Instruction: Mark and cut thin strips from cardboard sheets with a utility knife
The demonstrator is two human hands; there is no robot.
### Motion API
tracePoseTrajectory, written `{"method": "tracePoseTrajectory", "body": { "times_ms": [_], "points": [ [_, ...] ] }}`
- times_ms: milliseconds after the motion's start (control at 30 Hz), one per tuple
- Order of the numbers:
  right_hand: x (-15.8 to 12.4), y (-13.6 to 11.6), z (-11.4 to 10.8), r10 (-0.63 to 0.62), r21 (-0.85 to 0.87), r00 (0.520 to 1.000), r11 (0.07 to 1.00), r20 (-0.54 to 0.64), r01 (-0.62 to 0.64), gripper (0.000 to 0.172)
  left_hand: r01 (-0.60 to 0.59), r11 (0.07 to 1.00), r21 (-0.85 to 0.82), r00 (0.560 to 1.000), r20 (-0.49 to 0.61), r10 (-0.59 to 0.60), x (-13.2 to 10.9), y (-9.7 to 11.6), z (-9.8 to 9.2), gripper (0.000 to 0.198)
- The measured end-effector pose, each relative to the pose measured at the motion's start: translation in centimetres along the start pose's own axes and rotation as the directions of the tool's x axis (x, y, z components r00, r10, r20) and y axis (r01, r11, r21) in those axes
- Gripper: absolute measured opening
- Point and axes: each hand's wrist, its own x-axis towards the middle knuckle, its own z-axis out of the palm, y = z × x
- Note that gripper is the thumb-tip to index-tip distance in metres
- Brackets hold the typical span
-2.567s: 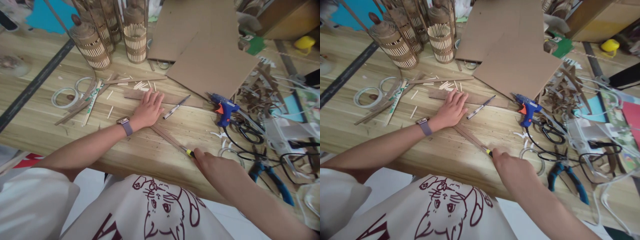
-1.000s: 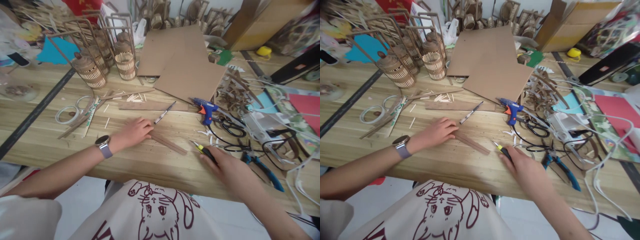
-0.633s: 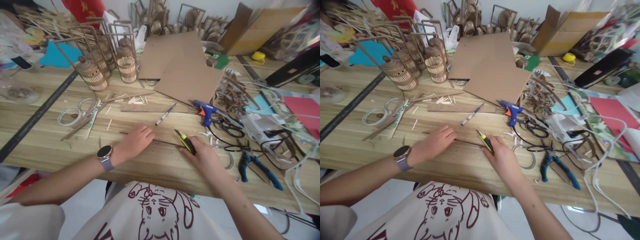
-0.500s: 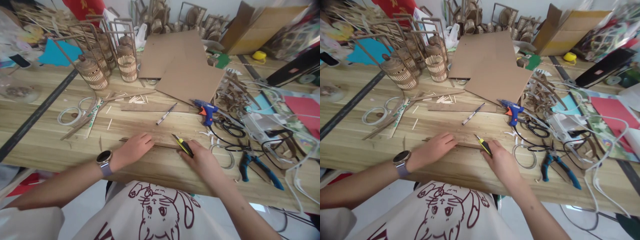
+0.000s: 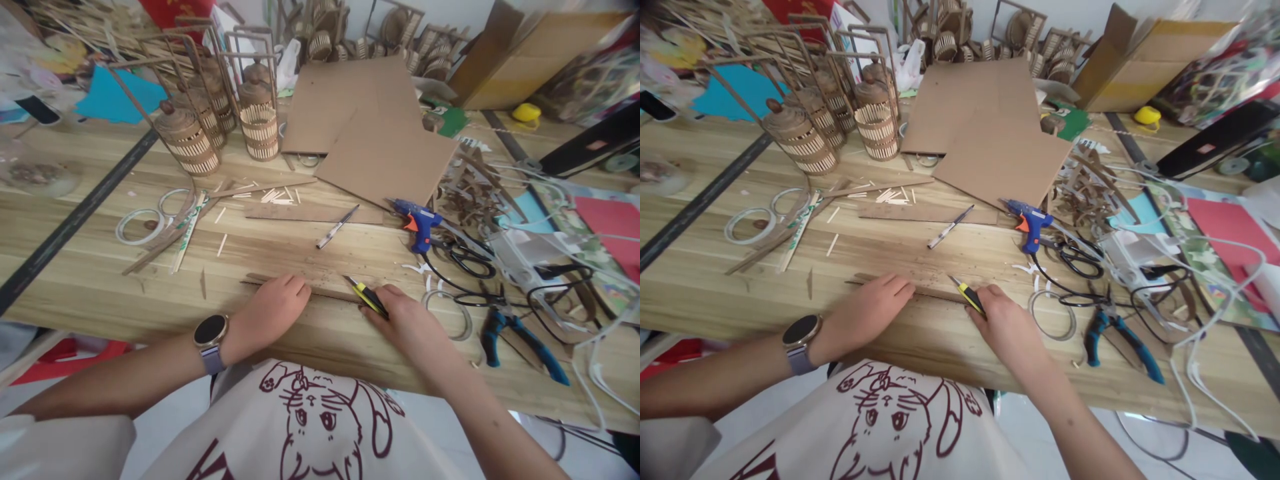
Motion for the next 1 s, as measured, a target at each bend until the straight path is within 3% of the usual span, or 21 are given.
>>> {"method": "tracePoseTrajectory", "body": {
  "times_ms": [200, 467, 633, 1000],
  "points": [
    [0.6, -0.3, -2.3, -0.09, -0.112, 0.996, 0.989, 0.018, 0.092, 0.027, -0.03, 0.997, 0.077, 0.996, -0.087, 0.037, -1.1, 0.3, 1.8, 0.026],
    [2.7, -3.2, -3.5, -0.26, -0.267, 0.935, 0.909, 0.241, 0.321, 0.019, -0.004, 0.998, 0.065, 0.994, -0.108, 0.011, -1.1, 0.7, 1.8, 0.022],
    [3.2, -4.2, -3.9, -0.25, -0.335, 0.914, 0.872, 0.319, 0.356, 0.021, 0.001, 0.998, 0.067, 0.988, -0.153, 0.009, -1.2, 0.9, 2.0, 0.021],
    [3.2, -4.0, -3.7, -0.283, -0.454, 0.917, 0.802, 0.281, 0.387, 0.015, -0.007, 0.994, 0.106, 0.978, -0.205, 0.028, -1.2, 1.0, 2.6, 0.023]
  ]
}}
